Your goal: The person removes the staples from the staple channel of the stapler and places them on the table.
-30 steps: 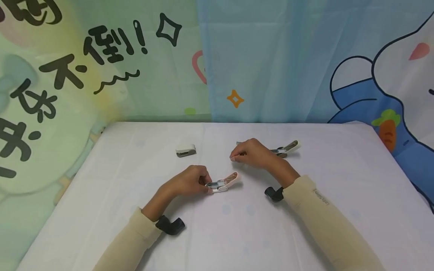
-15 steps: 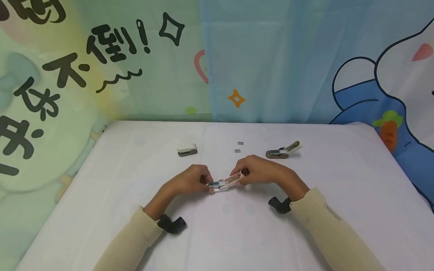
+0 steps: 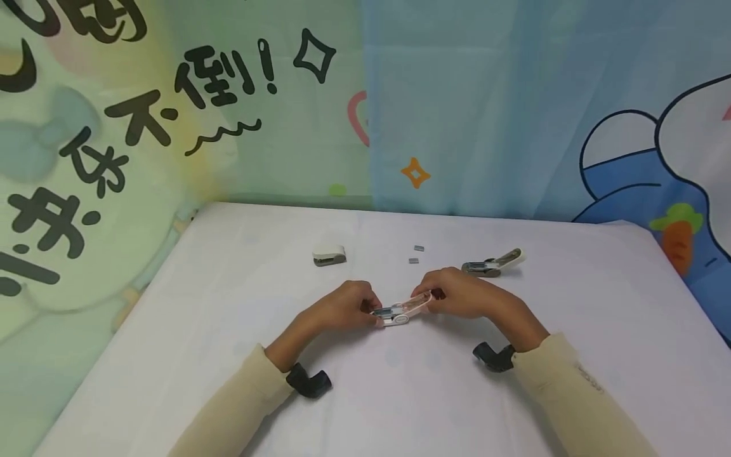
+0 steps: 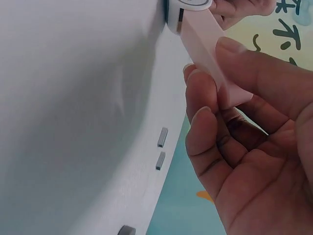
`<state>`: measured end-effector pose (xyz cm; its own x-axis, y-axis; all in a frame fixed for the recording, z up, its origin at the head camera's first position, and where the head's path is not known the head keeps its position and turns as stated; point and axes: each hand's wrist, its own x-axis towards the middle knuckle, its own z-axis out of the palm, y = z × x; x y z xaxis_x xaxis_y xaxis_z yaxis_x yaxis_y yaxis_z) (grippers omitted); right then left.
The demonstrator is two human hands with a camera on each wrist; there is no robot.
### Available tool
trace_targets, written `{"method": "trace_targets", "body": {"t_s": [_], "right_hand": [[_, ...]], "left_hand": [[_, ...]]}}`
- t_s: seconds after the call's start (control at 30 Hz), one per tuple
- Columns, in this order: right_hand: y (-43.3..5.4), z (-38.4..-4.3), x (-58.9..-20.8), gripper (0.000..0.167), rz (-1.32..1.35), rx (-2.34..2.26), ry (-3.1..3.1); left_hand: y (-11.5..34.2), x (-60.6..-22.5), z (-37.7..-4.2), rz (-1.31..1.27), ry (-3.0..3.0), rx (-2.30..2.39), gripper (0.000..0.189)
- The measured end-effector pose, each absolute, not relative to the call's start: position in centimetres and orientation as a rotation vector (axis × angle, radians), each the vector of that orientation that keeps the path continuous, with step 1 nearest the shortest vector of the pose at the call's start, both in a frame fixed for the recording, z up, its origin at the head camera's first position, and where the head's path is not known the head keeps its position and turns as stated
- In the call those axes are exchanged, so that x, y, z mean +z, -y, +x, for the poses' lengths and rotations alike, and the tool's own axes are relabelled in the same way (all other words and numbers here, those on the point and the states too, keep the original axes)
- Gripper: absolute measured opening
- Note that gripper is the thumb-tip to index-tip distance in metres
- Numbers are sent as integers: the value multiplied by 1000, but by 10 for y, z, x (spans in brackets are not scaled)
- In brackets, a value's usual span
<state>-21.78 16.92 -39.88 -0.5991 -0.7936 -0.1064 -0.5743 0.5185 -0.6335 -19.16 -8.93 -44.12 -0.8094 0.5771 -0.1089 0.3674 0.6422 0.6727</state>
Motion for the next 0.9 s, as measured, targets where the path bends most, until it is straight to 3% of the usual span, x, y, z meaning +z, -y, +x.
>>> {"method": "trace_targets", "body": {"t_s": [0.67, 0.9], "right_hand": [[-232, -215, -399, 25, -1013, -843, -2475], [-251, -217, -391, 34, -839, -771, -2612]], "left_hand": [[11, -444, -209, 866, -2620, 772, 11], [-15, -445, -218, 854, -2744, 733, 15]]}}
